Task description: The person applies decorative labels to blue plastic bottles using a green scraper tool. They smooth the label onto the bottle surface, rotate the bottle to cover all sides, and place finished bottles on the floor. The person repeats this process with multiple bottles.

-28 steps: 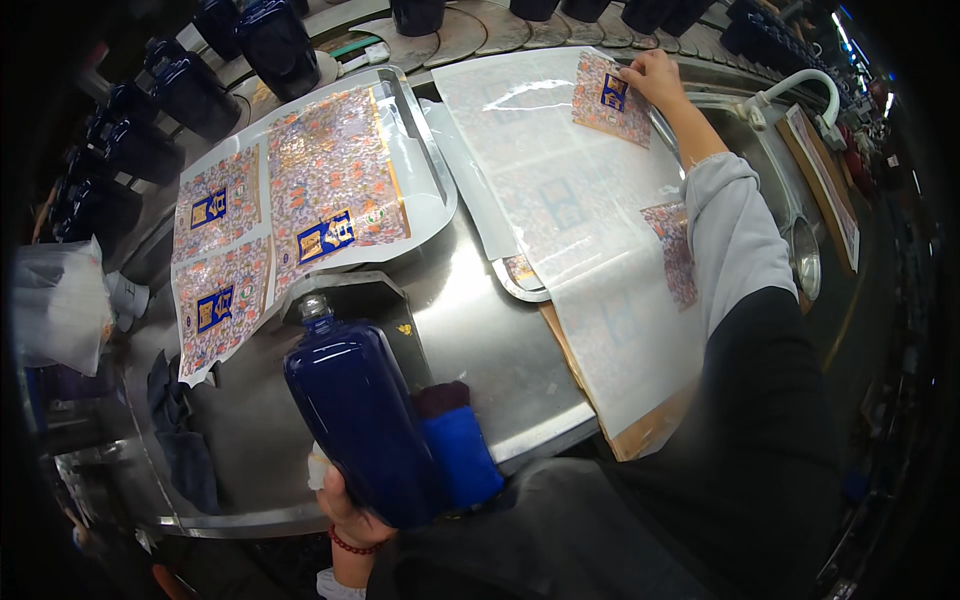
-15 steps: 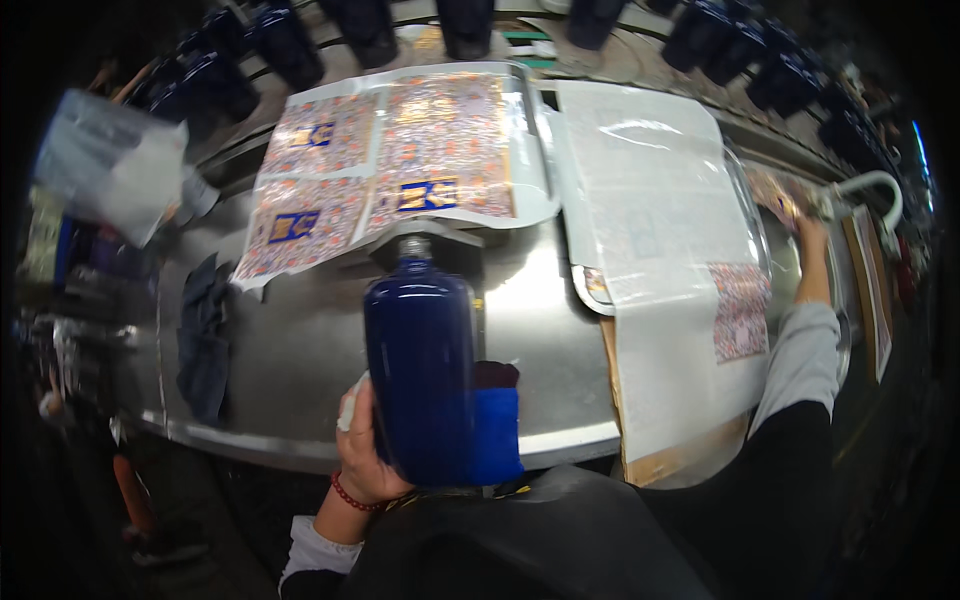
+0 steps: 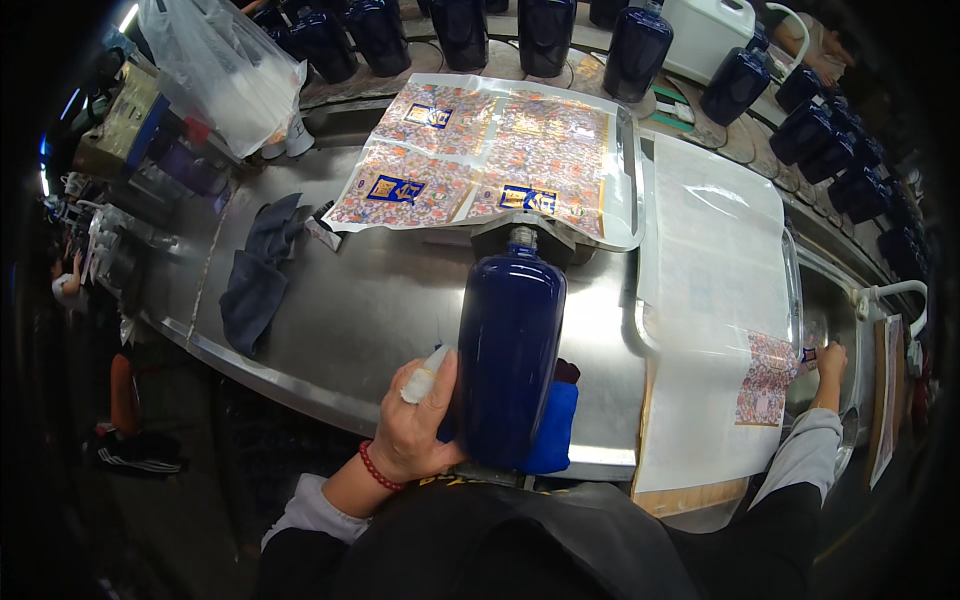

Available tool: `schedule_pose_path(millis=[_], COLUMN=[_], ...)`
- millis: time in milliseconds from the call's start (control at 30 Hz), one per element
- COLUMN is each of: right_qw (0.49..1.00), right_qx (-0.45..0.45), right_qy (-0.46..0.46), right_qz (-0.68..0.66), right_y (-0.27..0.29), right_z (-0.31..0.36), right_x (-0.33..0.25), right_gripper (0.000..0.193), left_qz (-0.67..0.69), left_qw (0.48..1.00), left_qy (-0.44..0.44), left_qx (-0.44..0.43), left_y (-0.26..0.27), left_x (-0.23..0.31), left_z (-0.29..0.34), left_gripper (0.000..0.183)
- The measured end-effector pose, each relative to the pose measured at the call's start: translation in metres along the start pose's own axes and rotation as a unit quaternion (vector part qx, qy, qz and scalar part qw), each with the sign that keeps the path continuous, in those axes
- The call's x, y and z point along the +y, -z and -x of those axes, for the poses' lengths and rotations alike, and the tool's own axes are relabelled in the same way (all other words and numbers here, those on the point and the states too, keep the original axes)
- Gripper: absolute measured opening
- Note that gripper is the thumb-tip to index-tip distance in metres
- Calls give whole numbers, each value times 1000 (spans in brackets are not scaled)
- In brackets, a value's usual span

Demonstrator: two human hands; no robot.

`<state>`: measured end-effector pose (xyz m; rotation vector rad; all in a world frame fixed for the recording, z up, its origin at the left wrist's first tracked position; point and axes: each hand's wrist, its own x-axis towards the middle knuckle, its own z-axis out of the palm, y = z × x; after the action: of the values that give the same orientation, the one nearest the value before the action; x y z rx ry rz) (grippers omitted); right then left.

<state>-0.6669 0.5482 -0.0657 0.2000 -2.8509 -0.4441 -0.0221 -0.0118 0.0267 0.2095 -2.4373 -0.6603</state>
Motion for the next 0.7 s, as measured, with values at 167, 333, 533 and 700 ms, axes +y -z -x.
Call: schedule_pose_path(millis=[167,333,533,700], right_qw=[990,983,926,839], right_qx=[9,111,157,167], right_qy=[-44,32,251,423], right_qz=[-130,-143,-235,-298], right_y=[25,88,259,379], right_z=[-13,-8,35,111], right_x=[3,-15,-110,-198], right_gripper=[30,30,18,19], left_qz=[-59,-102,-94,-56], left_qw=[998,993,994,992], left_qy=[-16,-41,-51,-84], left_qx=[-16,-36,-28,-72], left_y=[12,21,18,35], left_x=[9,13,10,8], left_z=[-6,-10,-7,-15], left_gripper=[96,95,96,105])
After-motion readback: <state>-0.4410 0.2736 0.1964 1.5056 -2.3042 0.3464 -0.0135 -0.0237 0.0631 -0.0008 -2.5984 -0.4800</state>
